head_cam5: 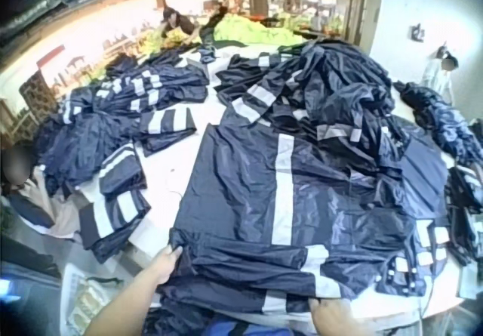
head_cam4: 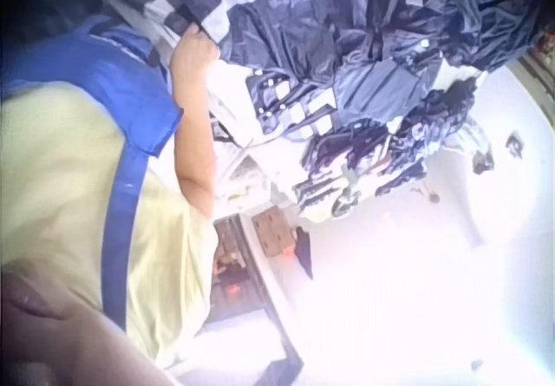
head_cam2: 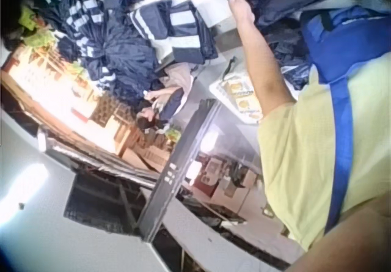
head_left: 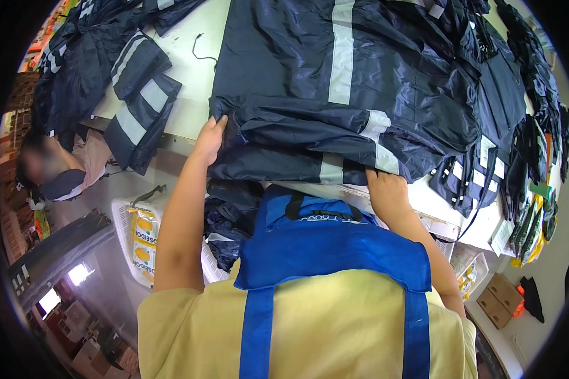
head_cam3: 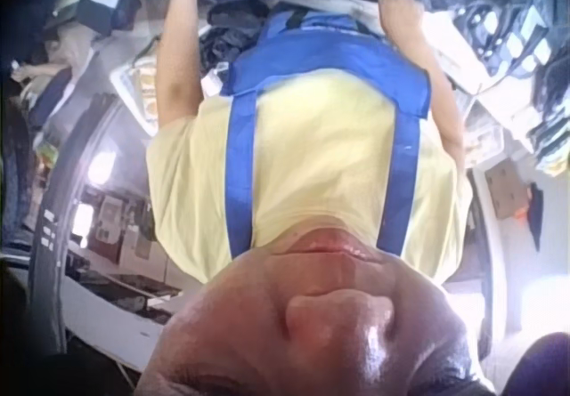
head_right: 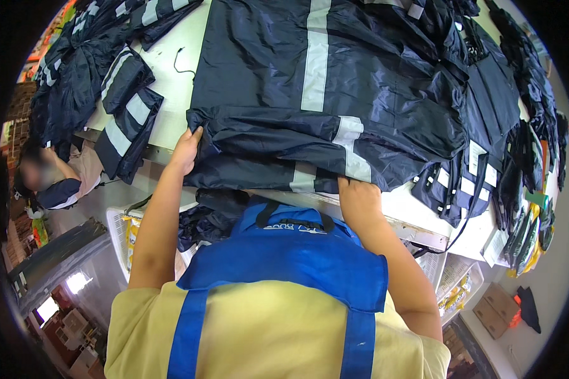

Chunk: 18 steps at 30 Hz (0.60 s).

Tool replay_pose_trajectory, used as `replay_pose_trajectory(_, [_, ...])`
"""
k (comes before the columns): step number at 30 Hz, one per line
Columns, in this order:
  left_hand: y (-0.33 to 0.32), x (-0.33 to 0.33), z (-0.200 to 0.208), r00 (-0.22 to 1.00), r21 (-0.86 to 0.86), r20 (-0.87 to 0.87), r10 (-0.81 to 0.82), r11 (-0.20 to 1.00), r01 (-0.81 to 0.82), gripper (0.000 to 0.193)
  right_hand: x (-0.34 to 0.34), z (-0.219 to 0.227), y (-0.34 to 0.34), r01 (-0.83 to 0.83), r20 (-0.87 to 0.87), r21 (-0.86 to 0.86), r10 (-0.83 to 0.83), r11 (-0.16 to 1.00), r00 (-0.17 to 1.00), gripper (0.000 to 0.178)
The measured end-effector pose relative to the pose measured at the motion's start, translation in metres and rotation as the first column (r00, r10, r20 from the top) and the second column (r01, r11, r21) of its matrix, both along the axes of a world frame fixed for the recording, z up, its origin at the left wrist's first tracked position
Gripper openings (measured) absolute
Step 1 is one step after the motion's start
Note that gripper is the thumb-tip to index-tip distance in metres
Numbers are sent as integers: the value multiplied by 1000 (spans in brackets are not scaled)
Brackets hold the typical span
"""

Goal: The person folds a dark jacket with reflective stripes on a white table. They smooth the fabric, fold the sleeves and body, and secure the jacket with a strap. The folded jacket is placed on a stack of similar items.

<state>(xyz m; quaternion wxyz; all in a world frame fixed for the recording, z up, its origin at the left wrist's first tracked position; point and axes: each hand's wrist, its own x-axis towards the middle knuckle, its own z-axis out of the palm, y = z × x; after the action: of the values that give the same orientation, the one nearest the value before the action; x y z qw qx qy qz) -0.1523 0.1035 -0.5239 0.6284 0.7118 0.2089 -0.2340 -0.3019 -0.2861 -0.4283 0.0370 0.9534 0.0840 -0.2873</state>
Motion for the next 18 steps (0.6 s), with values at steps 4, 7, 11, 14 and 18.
replay_pose_trajectory(4, [-3, -9, 0, 998, -89, -15, 66, 994, -68, 33, -36, 13, -21, -136, 206, 158, 102, 978, 973, 35])
replay_pose_trajectory(7, [-7, -8, -7, 1000, -82, -23, -13, 997, 11, 33, -81, -28, -39, -177, 302, 265, 92, 948, 949, 38])
replay_pose_trajectory(11, [-12, -16, 9, 999, -34, 14, -43, 998, 44, 35, -84, -21, -35, -108, 284, 566, -71, 817, 956, 36])
replay_pose_trajectory(14, [-11, -28, 20, 995, -17, 93, -38, 999, 39, 35, -62, -11, -39, -63, 375, 639, -239, 767, 896, 30])
replay_pose_trajectory(18, [-12, -43, 28, 929, 214, 354, -105, 976, 29, 35, 1, -37, -48, 298, 391, 566, -568, 769, 724, 47])
